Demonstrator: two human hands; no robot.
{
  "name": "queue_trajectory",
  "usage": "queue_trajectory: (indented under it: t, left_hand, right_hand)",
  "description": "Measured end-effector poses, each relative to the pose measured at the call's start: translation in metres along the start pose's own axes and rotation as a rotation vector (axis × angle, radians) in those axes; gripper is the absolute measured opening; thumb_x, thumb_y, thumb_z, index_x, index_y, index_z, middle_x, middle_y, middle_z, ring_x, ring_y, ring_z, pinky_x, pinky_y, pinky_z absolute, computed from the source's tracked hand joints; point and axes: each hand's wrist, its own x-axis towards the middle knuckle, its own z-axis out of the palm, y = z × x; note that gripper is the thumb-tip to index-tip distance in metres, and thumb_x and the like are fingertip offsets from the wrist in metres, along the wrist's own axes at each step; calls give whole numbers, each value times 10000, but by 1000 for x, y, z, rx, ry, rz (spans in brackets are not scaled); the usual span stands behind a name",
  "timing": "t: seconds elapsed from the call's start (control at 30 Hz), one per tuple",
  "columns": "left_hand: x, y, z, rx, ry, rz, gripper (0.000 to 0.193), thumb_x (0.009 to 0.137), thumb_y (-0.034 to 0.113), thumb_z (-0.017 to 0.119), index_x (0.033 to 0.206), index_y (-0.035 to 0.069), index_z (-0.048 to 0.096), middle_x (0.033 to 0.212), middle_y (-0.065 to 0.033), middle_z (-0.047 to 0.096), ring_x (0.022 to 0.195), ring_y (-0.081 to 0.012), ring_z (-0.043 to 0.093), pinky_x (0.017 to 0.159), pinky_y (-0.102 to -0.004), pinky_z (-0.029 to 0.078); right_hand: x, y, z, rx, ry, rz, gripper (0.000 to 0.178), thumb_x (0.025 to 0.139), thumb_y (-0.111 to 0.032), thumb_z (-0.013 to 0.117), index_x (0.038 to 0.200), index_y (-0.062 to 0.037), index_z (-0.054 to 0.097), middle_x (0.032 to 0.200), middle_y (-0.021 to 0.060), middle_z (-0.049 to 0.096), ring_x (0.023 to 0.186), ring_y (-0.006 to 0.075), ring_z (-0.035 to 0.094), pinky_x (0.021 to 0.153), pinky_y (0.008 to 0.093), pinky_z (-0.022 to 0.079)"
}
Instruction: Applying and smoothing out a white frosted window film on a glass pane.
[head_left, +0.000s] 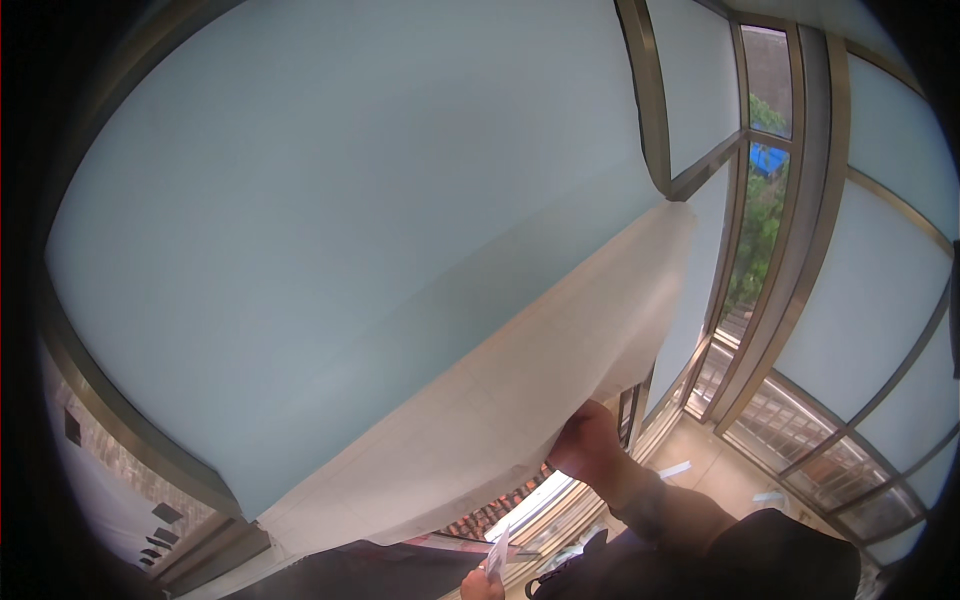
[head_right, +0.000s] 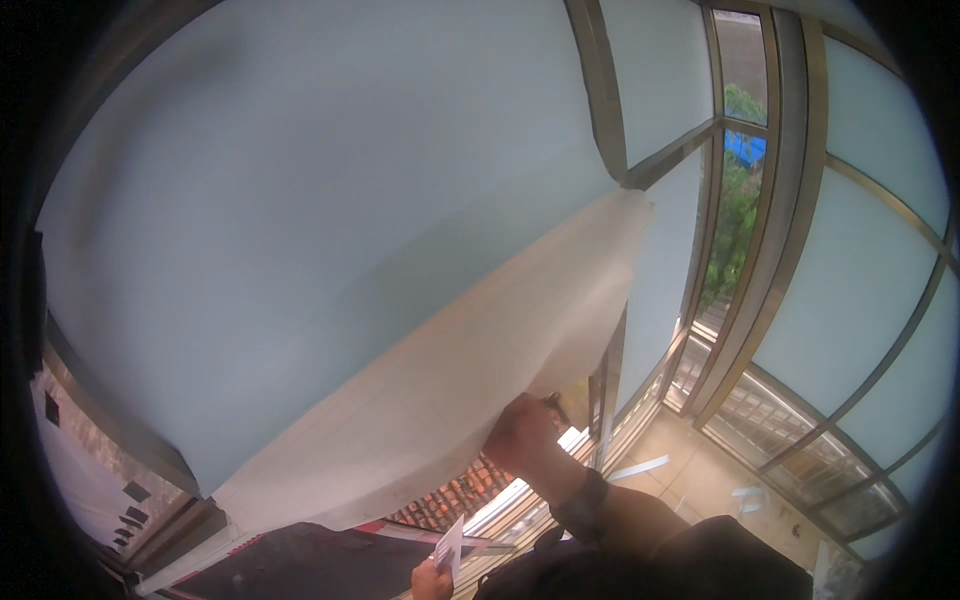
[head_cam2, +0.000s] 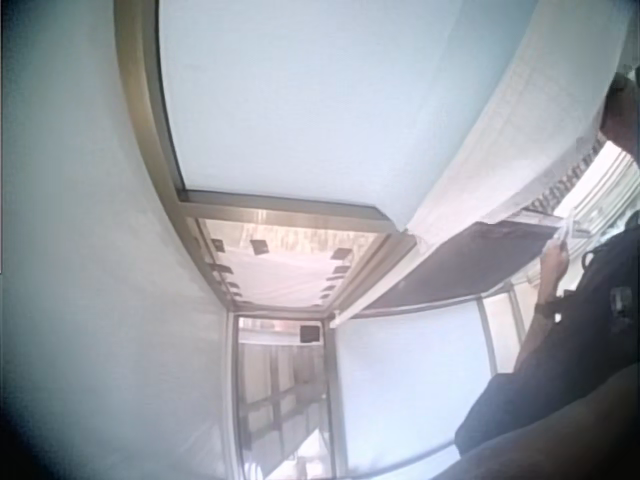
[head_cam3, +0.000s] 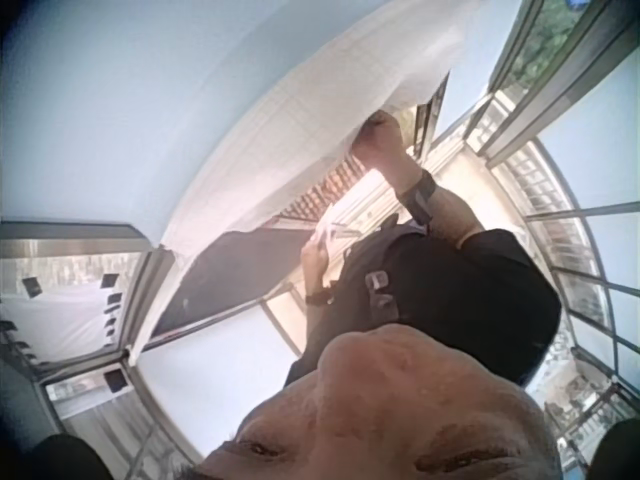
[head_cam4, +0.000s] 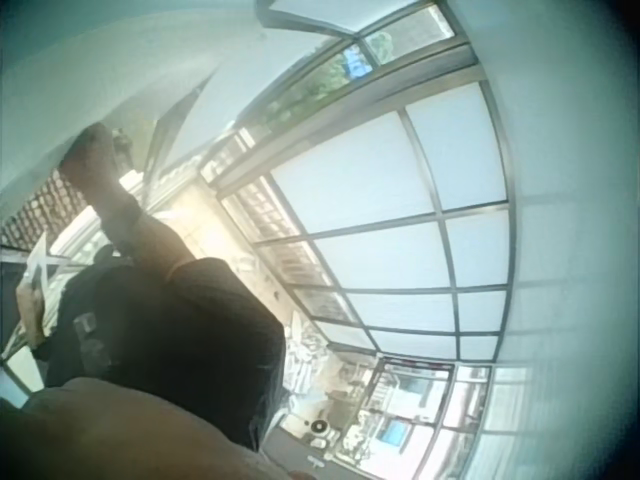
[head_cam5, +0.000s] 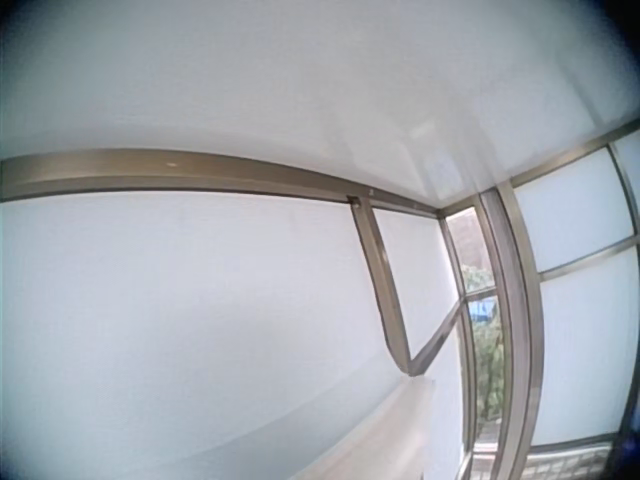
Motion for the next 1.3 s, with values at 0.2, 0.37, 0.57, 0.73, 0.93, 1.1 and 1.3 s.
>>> queue_trajectory:
  t: [0.2, 0.37, 0.57, 0.73, 0.93, 1.1, 1.3]
  left_hand:
    - [-3, 8, -7, -23, -46, -61, 345, 1038, 257, 438, 1232, 55, 640, 1119, -236, 660, 1028, -416, 634, 857, -457, 502]
    - [-3, 17, -12, -42, -105, -115, 359, 1043, 258, 430, 1267, 48, 616, 1218, -205, 643, 1133, -371, 619, 936, -417, 490]
    - [0, 20, -16, -41, -110, -116, 352, 1043, 250, 436, 1281, 58, 611, 1234, -204, 636, 1150, -363, 617, 948, -409, 483]
    - [-4, 21, -15, -63, -90, -137, 341, 1038, 235, 439, 1269, 62, 621, 1218, -212, 640, 1145, -371, 615, 951, -411, 481]
    - [-2, 9, -11, -57, -97, -107, 352, 1034, 240, 440, 1259, 45, 626, 1211, -225, 643, 1162, -370, 608, 968, -412, 472]
    - [-4, 14, -11, -100, -76, -130, 386, 1029, 277, 446, 1257, 21, 623, 1203, -222, 649, 1157, -385, 604, 979, -424, 463]
    - [-1, 6, -7, -144, 3, -28, 384, 1029, 297, 438, 1256, 57, 634, 1178, -241, 647, 1134, -411, 604, 951, -444, 473]
  right_hand:
    - [-30, -8, 65, 158, -85, 118, 602, 940, -411, 503, 1408, -38, 436, 1387, 122, 522, 1327, 304, 456, 1114, 465, 345]
    - [-18, -1, 16, -167, -52, -5, 473, 941, -268, 565, 1351, -49, 475, 1356, 118, 539, 1270, 278, 505, 1073, 442, 397]
    - [-18, -3, 54, -89, 89, 28, 398, 908, -105, 606, 1286, -40, 499, 1241, 110, 565, 1166, 268, 558, 1022, 428, 453]
    - [-23, -5, 52, -120, 104, 5, 390, 900, -85, 588, 1275, -30, 497, 1220, 129, 560, 1163, 283, 554, 1027, 446, 450]
    - [-33, -7, 54, 26, 17, 25, 454, 909, -87, 578, 1338, -11, 450, 1270, 144, 544, 1203, 300, 540, 1043, 461, 444]
    - [-28, -7, 66, -279, 104, 20, 502, 950, -118, 592, 1389, 15, 390, 1338, 174, 503, 1232, 321, 533, 1054, 474, 460]
    - [-22, -1, 51, -312, 157, -13, 492, 944, -68, 604, 1382, 29, 402, 1325, 176, 517, 1241, 328, 531, 1066, 471, 464]
